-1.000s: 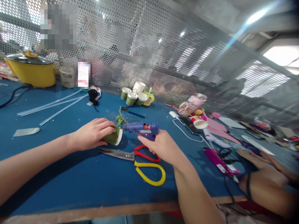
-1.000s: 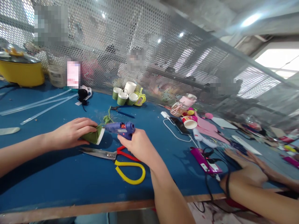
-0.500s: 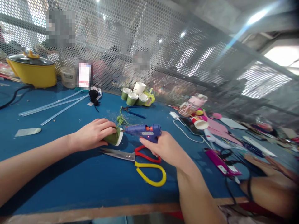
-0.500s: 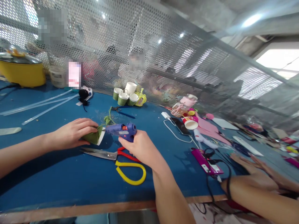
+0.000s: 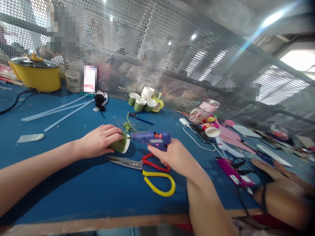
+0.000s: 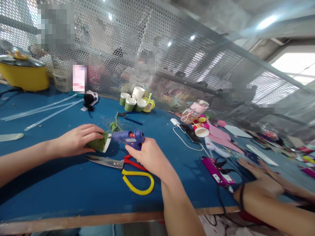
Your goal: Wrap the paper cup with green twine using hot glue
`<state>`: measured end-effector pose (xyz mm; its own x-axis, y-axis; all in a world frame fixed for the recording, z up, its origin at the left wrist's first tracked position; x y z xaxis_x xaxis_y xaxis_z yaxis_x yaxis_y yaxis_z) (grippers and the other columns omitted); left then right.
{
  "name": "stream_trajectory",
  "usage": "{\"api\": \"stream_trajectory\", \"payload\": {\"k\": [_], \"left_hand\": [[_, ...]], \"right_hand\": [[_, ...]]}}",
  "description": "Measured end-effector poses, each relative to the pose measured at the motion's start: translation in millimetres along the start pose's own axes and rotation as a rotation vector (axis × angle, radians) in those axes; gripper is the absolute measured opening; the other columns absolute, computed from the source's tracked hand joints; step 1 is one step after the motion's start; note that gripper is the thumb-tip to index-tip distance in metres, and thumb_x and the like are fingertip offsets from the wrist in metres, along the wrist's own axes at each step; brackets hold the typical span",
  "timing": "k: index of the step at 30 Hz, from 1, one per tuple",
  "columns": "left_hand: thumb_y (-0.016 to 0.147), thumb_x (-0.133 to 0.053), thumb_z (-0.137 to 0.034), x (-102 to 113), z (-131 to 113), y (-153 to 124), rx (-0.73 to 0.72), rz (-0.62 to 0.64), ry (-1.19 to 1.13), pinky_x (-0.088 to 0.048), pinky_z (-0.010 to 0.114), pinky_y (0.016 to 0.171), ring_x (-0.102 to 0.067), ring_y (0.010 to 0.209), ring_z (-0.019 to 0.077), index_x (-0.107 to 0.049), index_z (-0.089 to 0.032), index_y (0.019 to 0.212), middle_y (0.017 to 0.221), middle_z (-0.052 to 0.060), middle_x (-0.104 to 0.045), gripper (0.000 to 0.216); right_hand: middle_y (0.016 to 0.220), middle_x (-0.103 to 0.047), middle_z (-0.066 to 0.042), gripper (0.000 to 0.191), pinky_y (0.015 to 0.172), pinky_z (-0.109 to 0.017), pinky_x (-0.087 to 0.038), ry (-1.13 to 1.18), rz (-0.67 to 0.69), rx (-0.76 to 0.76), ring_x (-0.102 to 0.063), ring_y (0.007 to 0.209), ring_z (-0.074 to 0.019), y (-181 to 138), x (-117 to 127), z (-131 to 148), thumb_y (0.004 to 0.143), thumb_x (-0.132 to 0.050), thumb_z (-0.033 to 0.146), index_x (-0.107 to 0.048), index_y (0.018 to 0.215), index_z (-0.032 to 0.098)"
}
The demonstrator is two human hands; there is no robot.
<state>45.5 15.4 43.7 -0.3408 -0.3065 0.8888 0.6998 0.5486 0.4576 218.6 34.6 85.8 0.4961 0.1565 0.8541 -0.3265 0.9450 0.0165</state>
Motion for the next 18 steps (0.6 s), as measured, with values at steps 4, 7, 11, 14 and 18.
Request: {"api": "stream_trajectory", "payload": {"k": [4,7,11,14,18], "left_hand": [[0.073,-0.064,-0.024,0.2,0.7,-0.1,0.006,-0.006,-0.007,-0.043,0.037,0.086,-0.050,0.102,0.0248,-0.047,-0.015,0.104,0.113,0.010,-0.054,0.036],[0.072,-0.066,-0.024,0.5,1.6,-0.2,0.012,-0.005,-0.017,-0.043,0.037,0.087,-0.051,0.102,0.0244,-0.047,-0.016,0.104,0.113,0.010,-0.055,0.038],[0.072,-0.065,-0.023,1.5,1.7,-0.7,0.013,-0.012,-0.014,-0.043,0.037,0.086,-0.051,0.101,0.0245,-0.047,-0.015,0.103,0.113,0.010,-0.055,0.036],[0.074,-0.064,-0.023,1.2,0.8,-1.3,0.002,-0.012,-0.010,-0.043,0.037,0.086,-0.050,0.101,0.0246,-0.047,-0.015,0.103,0.113,0.010,-0.055,0.035],[0.074,-0.064,-0.023,-0.5,0.7,-1.2,0.001,0.000,-0.010,-0.043,0.037,0.086,-0.050,0.103,0.0247,-0.047,-0.015,0.104,0.114,0.010,-0.054,0.035]], "right_hand": [[0.039,-0.047,0.004,0.031,0.046,-0.023,-0.036,0.003,-0.027,-0.001,-0.042,0.039,-0.0097,0.4,0.4,0.4,0.074,-0.053,0.033,-0.045,0.047,0.019],[0.040,-0.045,0.006,0.027,0.045,-0.023,-0.036,0.014,-0.009,0.002,-0.039,0.039,-0.0088,-0.3,-1.0,0.5,0.072,-0.055,0.033,-0.047,0.050,0.019],[0.042,-0.049,0.005,0.026,0.046,-0.023,-0.036,-0.002,-0.027,0.001,-0.041,0.040,-0.0094,1.3,-1.2,-0.3,0.072,-0.055,0.033,-0.047,0.052,0.019],[0.042,-0.049,0.004,0.026,0.047,-0.023,-0.036,-0.017,-0.032,0.008,-0.042,0.040,-0.0096,3.0,-1.4,-0.6,0.073,-0.054,0.032,-0.047,0.052,0.019],[0.042,-0.049,0.004,0.026,0.045,-0.023,-0.036,-0.003,-0.002,-0.001,-0.043,0.040,-0.0097,1.2,-1.3,-0.8,0.074,-0.054,0.033,-0.048,0.053,0.019]]}}
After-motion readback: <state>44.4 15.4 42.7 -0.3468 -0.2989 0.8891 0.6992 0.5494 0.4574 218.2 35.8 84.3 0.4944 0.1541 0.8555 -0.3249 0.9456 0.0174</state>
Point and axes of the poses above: each hand's wrist, its own y-axis towards the middle knuckle, its own x-axis out of the back of the hand, z = x × y, the point moved 7 cm from there along y, towards the middle knuckle
